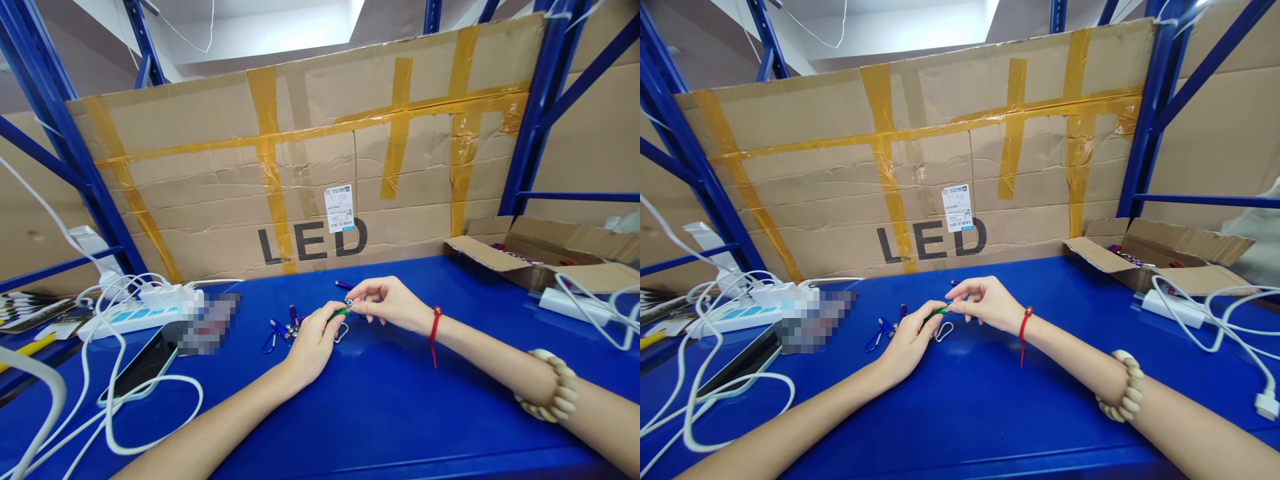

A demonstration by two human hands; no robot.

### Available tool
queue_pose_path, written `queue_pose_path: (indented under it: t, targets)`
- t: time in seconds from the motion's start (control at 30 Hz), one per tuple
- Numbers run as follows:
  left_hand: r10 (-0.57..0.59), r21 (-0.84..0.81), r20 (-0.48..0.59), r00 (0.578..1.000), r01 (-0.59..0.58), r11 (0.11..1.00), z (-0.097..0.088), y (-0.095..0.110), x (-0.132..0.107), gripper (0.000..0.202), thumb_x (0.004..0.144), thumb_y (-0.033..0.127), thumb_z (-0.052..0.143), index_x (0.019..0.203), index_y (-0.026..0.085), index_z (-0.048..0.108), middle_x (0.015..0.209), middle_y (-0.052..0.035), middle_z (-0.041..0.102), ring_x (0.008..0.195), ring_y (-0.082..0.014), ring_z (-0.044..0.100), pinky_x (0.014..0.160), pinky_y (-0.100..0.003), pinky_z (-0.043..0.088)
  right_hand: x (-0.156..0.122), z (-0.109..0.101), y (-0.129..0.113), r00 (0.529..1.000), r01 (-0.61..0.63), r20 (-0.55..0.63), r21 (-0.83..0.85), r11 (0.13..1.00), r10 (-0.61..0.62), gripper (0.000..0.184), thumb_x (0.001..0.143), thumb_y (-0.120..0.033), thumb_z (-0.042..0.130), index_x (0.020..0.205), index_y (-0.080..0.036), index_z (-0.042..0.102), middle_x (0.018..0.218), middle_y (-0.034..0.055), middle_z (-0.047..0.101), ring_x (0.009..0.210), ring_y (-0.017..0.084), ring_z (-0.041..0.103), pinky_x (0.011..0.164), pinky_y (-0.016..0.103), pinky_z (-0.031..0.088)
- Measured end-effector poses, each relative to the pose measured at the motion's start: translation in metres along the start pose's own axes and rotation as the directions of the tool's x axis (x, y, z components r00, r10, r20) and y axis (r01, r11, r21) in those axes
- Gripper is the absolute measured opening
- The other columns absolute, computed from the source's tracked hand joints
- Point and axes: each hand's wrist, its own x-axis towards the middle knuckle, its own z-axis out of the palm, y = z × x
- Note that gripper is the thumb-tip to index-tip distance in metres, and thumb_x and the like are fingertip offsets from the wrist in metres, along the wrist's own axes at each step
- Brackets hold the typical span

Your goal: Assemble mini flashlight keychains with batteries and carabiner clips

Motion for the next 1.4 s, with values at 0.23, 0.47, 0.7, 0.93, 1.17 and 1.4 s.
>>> queue_pose_path:
  t: [0.23,0.47,0.7,0.93,1.17,1.4]
  targets:
    - [0.099,-0.011,0.005,0.995,-0.099,0.995,0.0,0.0,-0.002,0.027,0.087,0.025,0.038,0.103,0.02,0.06,0.101,-0.0055,0.063,0.094,-0.0195,0.055,0.085,-0.031,0.041,0.002,-0.005,0.003,0.981,-0.179,0.089,0.061,0.982,0.173,0.034,0.052,-0.04,0.075,0.063,-0.011,0.061,0.056,0.0004,0.059,0.044,0.008,0.052,0.032,0.014,0.04]
    - [0.205,0.092,0.036,0.978,-0.207,0.974,-0.002,0.0,-0.007,0.029,0.089,0.026,0.038,0.103,0.02,0.062,0.083,-0.0061,0.064,0.074,-0.0168,0.055,0.069,-0.027,0.044,-0.004,-0.008,0.002,0.922,-0.272,0.311,0.096,0.958,0.23,0.034,0.055,-0.042,0.073,0.059,-0.01,0.063,0.058,0.0022,0.063,0.042,0.007,0.054,0.035,0.016,0.048]
    - [0.262,0.155,0.044,0.964,-0.265,0.952,-0.001,-0.004,-0.008,0.033,0.09,0.031,0.035,0.107,0.021,0.061,0.069,-0.0042,0.056,0.065,-0.0145,0.049,0.063,-0.025,0.041,-0.006,-0.006,0.004,0.903,-0.261,0.382,0.122,0.958,0.198,0.038,0.062,-0.046,0.069,0.069,-0.009,0.065,0.063,0.0029,0.064,0.042,0.006,0.054,0.035,0.015,0.048]
    - [0.248,0.153,0.034,0.968,-0.25,0.956,-0.002,-0.004,-0.007,0.032,0.09,0.029,0.036,0.107,0.019,0.061,0.068,-0.0044,0.054,0.061,-0.0139,0.048,0.06,-0.024,0.039,-0.007,-0.004,0.003,0.873,-0.391,0.389,0.202,0.898,0.293,0.035,0.06,-0.044,0.072,0.068,-0.01,0.066,0.059,0.0008,0.063,0.041,0.003,0.05,0.034,0.01,0.042]
    - [0.219,0.133,0.026,0.975,-0.22,0.966,-0.002,-0.004,-0.005,0.03,0.088,0.025,0.039,0.108,0.02,0.061,0.069,-0.0038,0.057,0.062,-0.0139,0.049,0.06,-0.023,0.039,-0.007,-0.001,-0.004,0.83,-0.521,0.361,0.227,0.823,0.426,0.029,0.065,-0.04,0.071,0.065,-0.011,0.065,0.054,-0.0018,0.06,0.038,0.001,0.045,0.03,0.006,0.034]
    - [0.171,0.125,-0.031,0.985,-0.165,0.978,-0.004,-0.005,-0.001,0.03,0.087,0.025,0.04,0.108,0.02,0.061,0.071,-0.0034,0.057,0.061,-0.0133,0.048,0.06,-0.023,0.038,-0.006,0.001,0.0,0.886,-0.435,0.278,0.228,0.871,0.37,0.036,0.059,-0.045,0.073,0.069,-0.011,0.066,0.057,-0.0011,0.059,0.043,0.002,0.048,0.033,0.008,0.039]
